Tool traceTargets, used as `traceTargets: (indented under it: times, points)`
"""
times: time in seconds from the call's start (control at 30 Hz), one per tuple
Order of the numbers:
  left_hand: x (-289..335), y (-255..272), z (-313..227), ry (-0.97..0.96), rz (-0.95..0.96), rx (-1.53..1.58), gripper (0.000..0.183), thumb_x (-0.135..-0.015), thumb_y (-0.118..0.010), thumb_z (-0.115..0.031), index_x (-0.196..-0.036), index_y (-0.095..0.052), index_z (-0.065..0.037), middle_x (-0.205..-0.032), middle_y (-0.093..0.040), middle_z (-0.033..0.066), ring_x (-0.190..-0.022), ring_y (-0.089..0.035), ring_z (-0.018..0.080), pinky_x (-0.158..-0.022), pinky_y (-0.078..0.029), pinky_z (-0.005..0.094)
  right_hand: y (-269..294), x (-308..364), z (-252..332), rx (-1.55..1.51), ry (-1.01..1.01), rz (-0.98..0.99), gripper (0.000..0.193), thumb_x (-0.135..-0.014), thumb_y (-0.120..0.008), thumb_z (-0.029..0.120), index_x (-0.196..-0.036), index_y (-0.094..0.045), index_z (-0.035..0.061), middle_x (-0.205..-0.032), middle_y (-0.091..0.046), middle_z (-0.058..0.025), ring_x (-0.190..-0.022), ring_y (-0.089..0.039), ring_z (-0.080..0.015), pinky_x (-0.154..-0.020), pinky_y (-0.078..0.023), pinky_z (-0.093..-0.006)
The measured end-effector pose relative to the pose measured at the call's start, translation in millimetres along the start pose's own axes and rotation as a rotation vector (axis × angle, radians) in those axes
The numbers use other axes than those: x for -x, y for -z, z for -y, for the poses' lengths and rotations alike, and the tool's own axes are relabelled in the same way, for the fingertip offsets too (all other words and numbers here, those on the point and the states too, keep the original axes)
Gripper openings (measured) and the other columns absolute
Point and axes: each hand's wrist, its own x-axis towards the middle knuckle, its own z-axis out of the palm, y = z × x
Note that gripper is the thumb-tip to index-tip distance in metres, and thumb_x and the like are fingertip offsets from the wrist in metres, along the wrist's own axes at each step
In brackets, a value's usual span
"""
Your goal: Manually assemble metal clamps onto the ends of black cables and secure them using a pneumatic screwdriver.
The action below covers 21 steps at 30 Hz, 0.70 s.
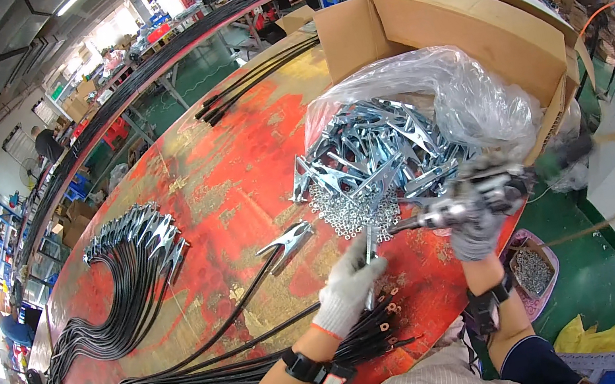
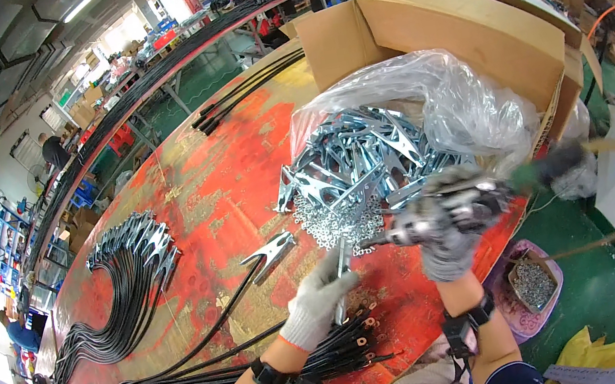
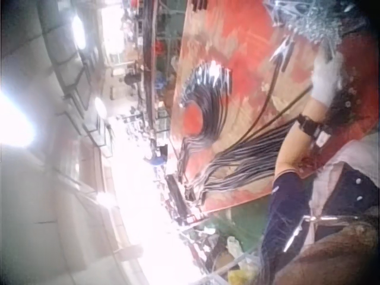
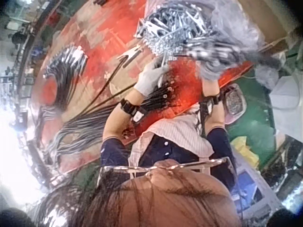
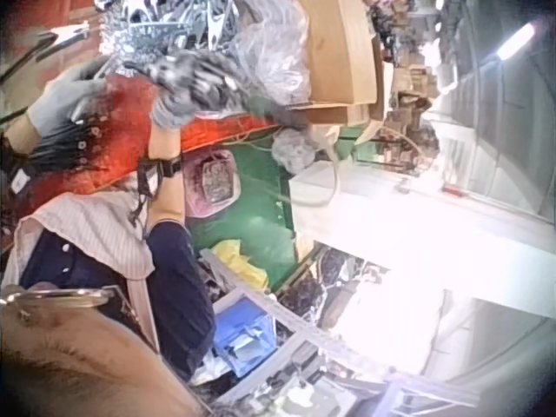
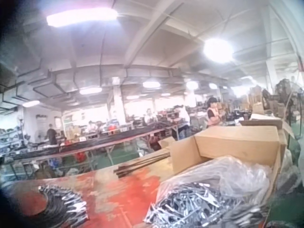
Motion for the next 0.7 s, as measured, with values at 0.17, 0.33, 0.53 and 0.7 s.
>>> traceTargets:
  times: [0.17,0.33,0.53,0.7]
  points:
    - [-4,23,-2,-0.338,-0.231,-0.549,0.054,-0.083,-0.066,-0.014,-0.134,-0.050,-0.005,-0.108,-0.062,0.0143,-0.092,-0.061,0.0242,-0.082,-0.049,0.0350,138,1,84,-0.086,-0.089,0.055,0.029,-0.097,-0.052,0.023,-0.125,-0.047,0.0161,-0.093,-0.059,-0.0045,-0.063,-0.054,-0.0139,-0.050,-0.048,-0.0393]
    - [31,25,-33,-0.778,-0.278,-1.313,0.047,-0.077,-0.072,-0.014,-0.122,-0.059,-0.013,-0.108,-0.061,0.0120,-0.080,-0.063,0.0281,-0.071,-0.052,0.0363,267,4,170,0.043,-0.019,-0.294,0.033,-0.094,-0.058,0.024,-0.125,-0.050,0.0154,-0.092,-0.060,-0.0043,-0.052,-0.049,-0.0119,-0.043,-0.046,-0.0370]
    - [15,11,-35,-0.808,-0.283,-1.459,0.036,-0.073,-0.074,-0.012,-0.108,-0.064,-0.016,-0.108,-0.063,0.0079,-0.077,-0.064,0.0253,-0.066,-0.053,0.0341,632,90,187,0.440,-0.388,-0.712,0.037,-0.092,-0.061,0.024,-0.125,-0.054,0.0083,-0.102,-0.060,-0.0040,-0.068,-0.055,-0.0126,-0.059,-0.049,-0.0311]
    - [19,7,-40,-0.871,-0.232,-1.463,0.023,-0.069,-0.075,-0.011,-0.090,-0.067,-0.018,-0.105,-0.065,0.0078,-0.080,-0.065,0.0252,-0.066,-0.053,0.0346,726,179,155,0.848,-0.695,-1.264,0.038,-0.091,-0.061,0.029,-0.121,-0.056,0.0065,-0.099,-0.061,-0.0039,-0.076,-0.057,-0.0131,-0.067,-0.048,-0.0287]
